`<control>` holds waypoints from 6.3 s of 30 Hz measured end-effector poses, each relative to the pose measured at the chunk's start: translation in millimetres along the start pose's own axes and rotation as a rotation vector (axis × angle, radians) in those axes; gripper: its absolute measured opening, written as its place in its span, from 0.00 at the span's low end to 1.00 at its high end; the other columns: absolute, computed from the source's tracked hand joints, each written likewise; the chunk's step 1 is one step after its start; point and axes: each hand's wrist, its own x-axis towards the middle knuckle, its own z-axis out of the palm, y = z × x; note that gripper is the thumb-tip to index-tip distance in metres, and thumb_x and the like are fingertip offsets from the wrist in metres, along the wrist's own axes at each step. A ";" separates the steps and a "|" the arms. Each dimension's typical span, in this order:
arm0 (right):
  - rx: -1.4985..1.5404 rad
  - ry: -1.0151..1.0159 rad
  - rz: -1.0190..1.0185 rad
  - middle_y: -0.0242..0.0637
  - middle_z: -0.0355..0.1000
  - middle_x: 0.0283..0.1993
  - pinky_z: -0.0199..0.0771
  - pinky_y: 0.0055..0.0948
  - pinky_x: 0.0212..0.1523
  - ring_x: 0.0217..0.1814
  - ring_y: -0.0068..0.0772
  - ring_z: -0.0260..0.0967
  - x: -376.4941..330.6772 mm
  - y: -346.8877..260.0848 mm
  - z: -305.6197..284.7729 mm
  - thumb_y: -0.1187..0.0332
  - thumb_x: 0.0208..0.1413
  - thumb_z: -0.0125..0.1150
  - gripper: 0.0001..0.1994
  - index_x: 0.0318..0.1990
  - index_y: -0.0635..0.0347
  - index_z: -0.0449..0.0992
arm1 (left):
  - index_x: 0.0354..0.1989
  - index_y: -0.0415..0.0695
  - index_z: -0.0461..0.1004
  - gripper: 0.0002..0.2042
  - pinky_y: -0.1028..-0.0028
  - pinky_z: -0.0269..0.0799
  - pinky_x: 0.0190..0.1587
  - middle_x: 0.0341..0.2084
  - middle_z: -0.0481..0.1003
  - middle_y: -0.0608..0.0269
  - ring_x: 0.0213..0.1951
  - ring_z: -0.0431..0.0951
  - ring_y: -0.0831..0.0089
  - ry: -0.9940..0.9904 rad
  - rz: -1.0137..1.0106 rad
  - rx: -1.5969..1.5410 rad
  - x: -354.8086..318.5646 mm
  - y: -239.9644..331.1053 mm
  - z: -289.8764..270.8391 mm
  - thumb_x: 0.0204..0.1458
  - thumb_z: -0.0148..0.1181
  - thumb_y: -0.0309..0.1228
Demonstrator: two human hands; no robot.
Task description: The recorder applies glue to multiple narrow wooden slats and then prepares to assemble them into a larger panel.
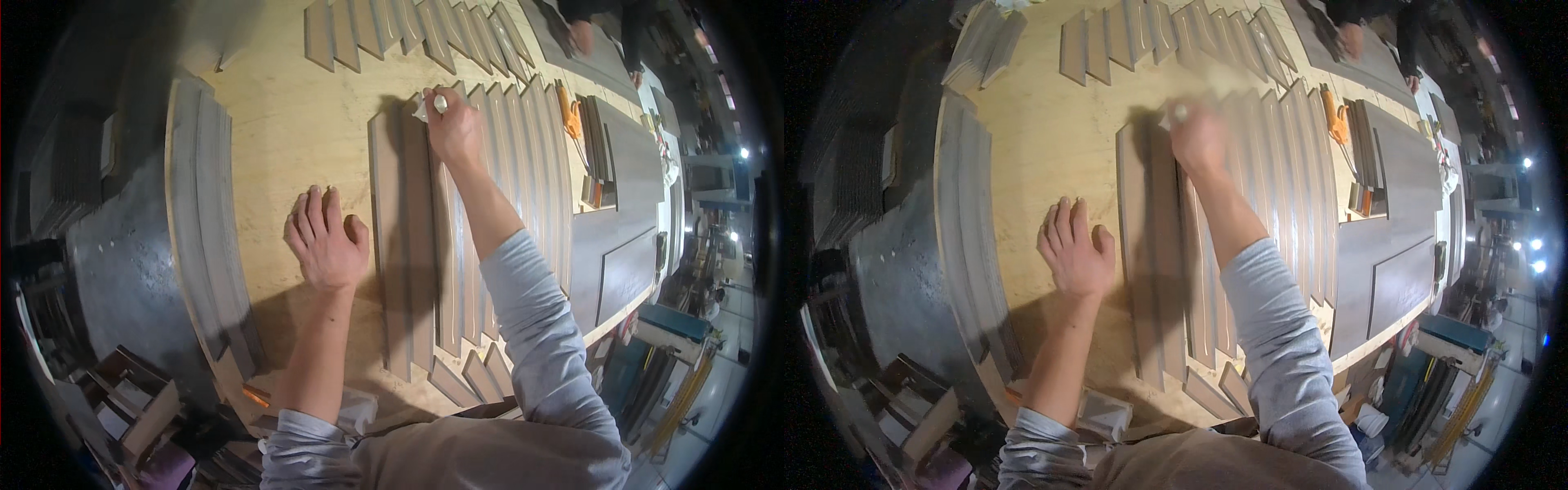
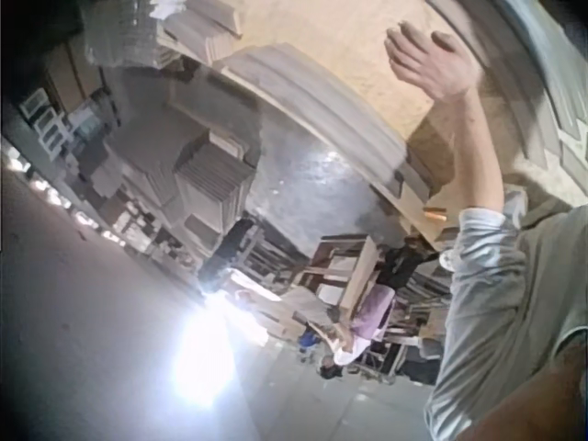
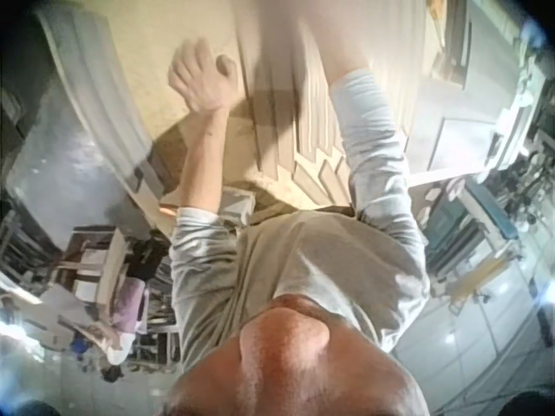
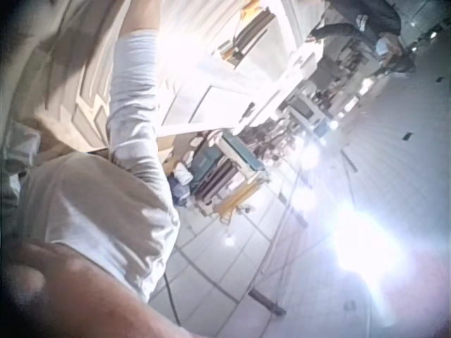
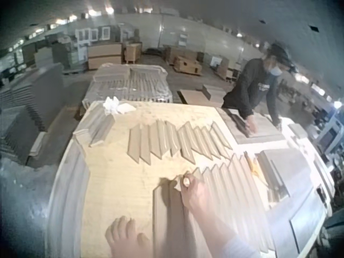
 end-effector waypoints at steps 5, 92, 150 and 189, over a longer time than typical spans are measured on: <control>-0.004 0.000 -0.046 0.55 0.78 0.32 0.75 0.47 0.35 0.34 0.61 0.76 1.8 10.7 10.4 0.57 0.62 0.62 0.14 0.42 0.59 0.81 | 0.62 0.44 0.66 0.25 0.51 0.49 0.70 0.64 0.64 0.52 0.67 0.59 0.55 -0.026 -0.014 -0.016 0.9 0.6 0.6 0.56 0.55 0.37; 0.171 -0.457 0.209 0.45 0.80 0.36 0.79 0.33 0.39 0.39 0.45 0.81 -326.8 -44.3 -132.8 0.76 0.57 0.65 0.04 0.39 0.62 0.80 | 0.62 0.44 0.67 0.25 0.51 0.48 0.70 0.63 0.64 0.53 0.67 0.58 0.56 -0.021 0.001 -0.017 -4.8 -4.0 2.9 0.57 0.54 0.38; 1.071 -0.324 0.485 0.38 0.69 0.60 0.63 0.27 0.63 0.61 0.29 0.64 -523.8 -31.3 -302.6 0.62 0.74 0.41 0.21 0.70 0.56 0.62 | 0.50 0.39 0.76 0.16 0.63 0.74 0.47 0.40 0.81 0.50 0.46 0.81 0.55 -0.950 -0.043 -0.802 -329.1 103.6 -205.8 0.61 0.55 0.38; 1.601 -0.207 1.041 0.25 0.69 0.37 0.76 0.36 0.39 0.30 0.22 0.66 -531.9 250.1 -466.7 0.53 0.68 0.54 0.15 0.51 0.53 0.70 | 0.69 0.45 0.56 0.40 0.43 0.33 0.73 0.74 0.42 0.41 0.75 0.42 0.51 -0.475 0.096 -0.135 -453.8 217.5 -101.0 0.49 0.67 0.45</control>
